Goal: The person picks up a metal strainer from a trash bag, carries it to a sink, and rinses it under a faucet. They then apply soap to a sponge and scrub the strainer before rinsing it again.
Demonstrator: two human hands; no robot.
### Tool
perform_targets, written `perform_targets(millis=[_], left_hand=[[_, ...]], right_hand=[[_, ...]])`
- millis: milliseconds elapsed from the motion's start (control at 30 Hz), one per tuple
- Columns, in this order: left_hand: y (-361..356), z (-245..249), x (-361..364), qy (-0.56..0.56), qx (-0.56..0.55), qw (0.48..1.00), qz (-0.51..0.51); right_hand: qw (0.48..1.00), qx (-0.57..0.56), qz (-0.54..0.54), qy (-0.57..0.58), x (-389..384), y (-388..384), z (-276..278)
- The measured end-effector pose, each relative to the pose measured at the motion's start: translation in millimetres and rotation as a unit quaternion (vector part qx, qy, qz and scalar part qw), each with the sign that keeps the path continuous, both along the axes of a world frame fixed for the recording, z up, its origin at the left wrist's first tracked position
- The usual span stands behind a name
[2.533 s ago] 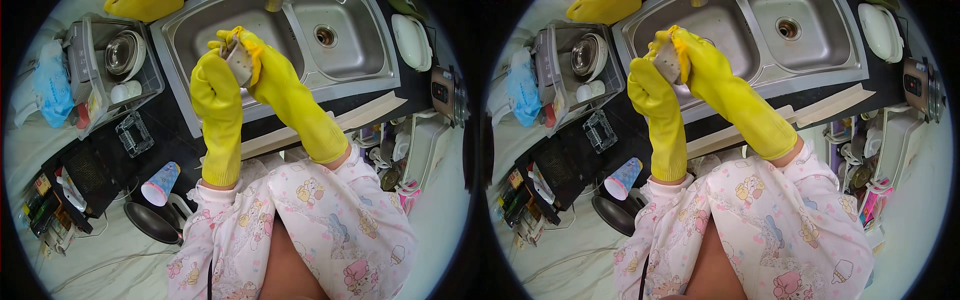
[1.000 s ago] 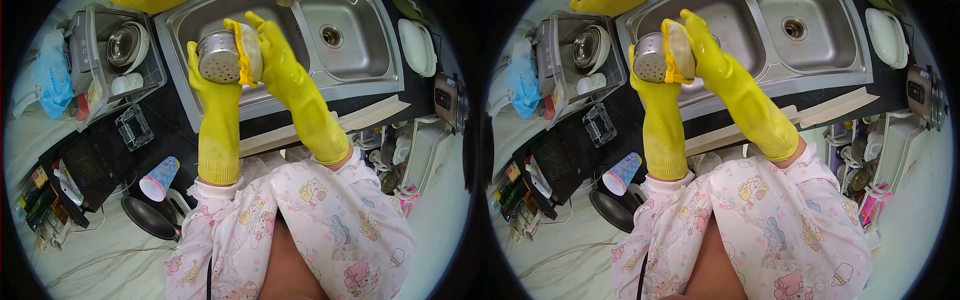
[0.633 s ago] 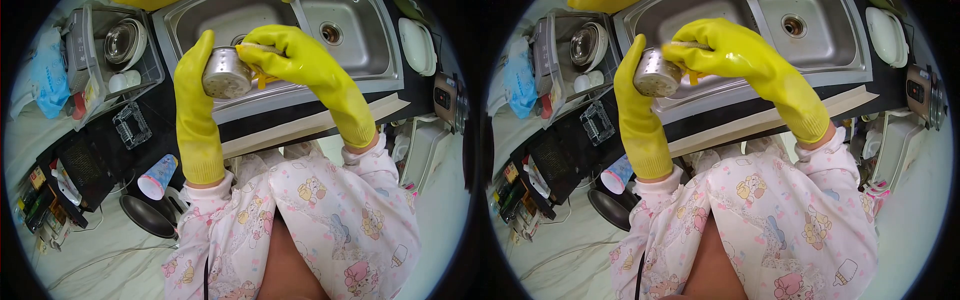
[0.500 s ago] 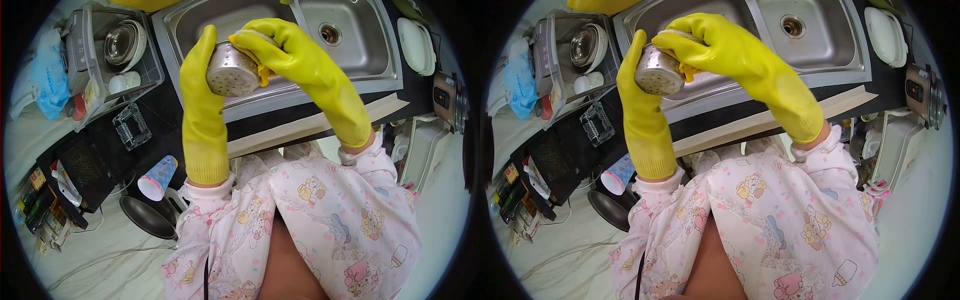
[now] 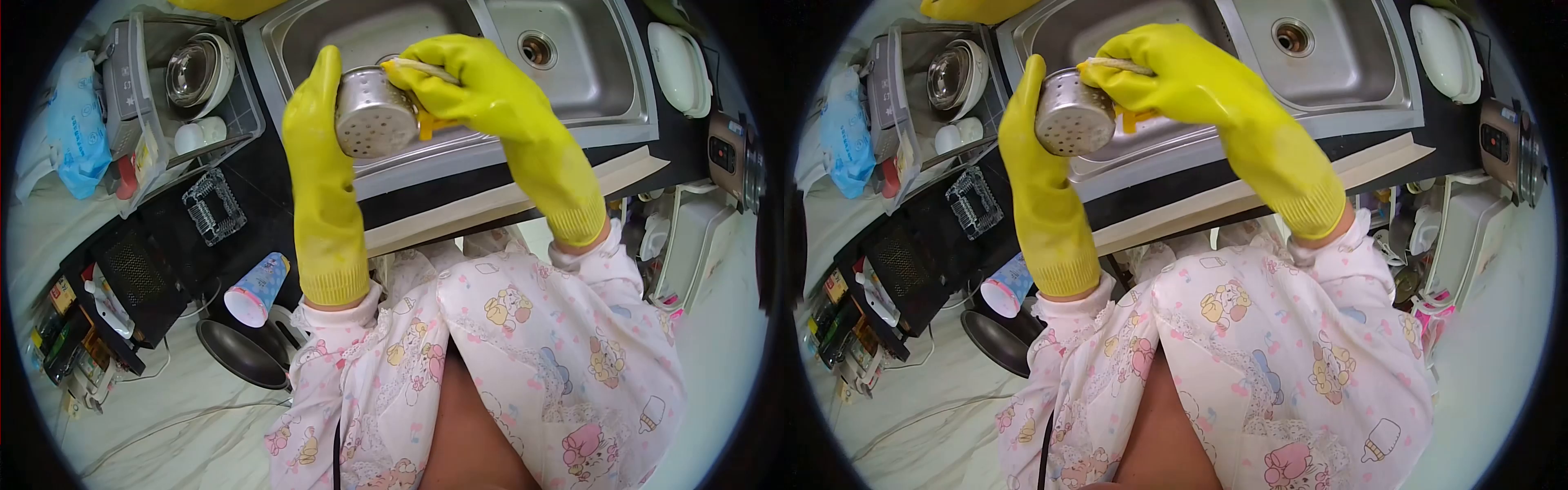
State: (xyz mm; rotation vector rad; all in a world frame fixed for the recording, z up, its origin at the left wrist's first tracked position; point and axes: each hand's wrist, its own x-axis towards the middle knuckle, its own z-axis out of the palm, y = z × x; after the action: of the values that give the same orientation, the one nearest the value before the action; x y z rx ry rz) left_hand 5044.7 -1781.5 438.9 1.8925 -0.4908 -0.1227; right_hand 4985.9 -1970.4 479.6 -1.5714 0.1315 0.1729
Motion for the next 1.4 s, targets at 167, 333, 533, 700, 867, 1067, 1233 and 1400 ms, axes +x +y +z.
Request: perform_targets(millis=[167, 333, 533, 700, 867, 1067, 1233, 1400], left_hand=[[-8.1, 29.7, 4.9, 0.209, -0.098, 0.973, 0.018], [-13.1, 15.9, 2.7, 0.499, -0.436, 0.748, 0.037], [-12.1, -8.9, -18.7, 0.223, -0.265, 0.934, -0.089], [-10.4, -12.8, -13.7, 0.123, -0.104, 0.987, -0.007], [-23.9, 30.0, -17.3, 0.434, -0.244, 0.865, 0.066], [-7.4, 3.9, 0.2, 0.546, -0.420, 0.725, 0.010], [-9.3, 30.6, -5.6, 0.443, -0.137, 0.885, 0.039], [-3.3, 13.8, -4.2, 0.242, 0.107, 0.964, -0.011]], right_hand=[[0.999, 0.027, 0.023, 0.021, 6.2, 1.1, 10.5], [0.984, 0.171, -0.046, 0.029, -7.6, 15.1, 10.1], [0.953, 0.061, -0.186, -0.231, -7.8, 35.4, -26.6], [0.980, 0.185, -0.058, 0.036, -16.8, 16.3, -2.3], [0.996, -0.021, 0.001, 0.087, -0.7, 7.6, 16.6], [0.986, 0.162, -0.047, -0.011, -17.2, 22.0, -11.3], [0.998, 0.049, 0.002, 0.044, -13.7, 9.8, 14.2], [0.880, -0.417, 0.057, -0.219, 0.2, -2.9, -10.0]])
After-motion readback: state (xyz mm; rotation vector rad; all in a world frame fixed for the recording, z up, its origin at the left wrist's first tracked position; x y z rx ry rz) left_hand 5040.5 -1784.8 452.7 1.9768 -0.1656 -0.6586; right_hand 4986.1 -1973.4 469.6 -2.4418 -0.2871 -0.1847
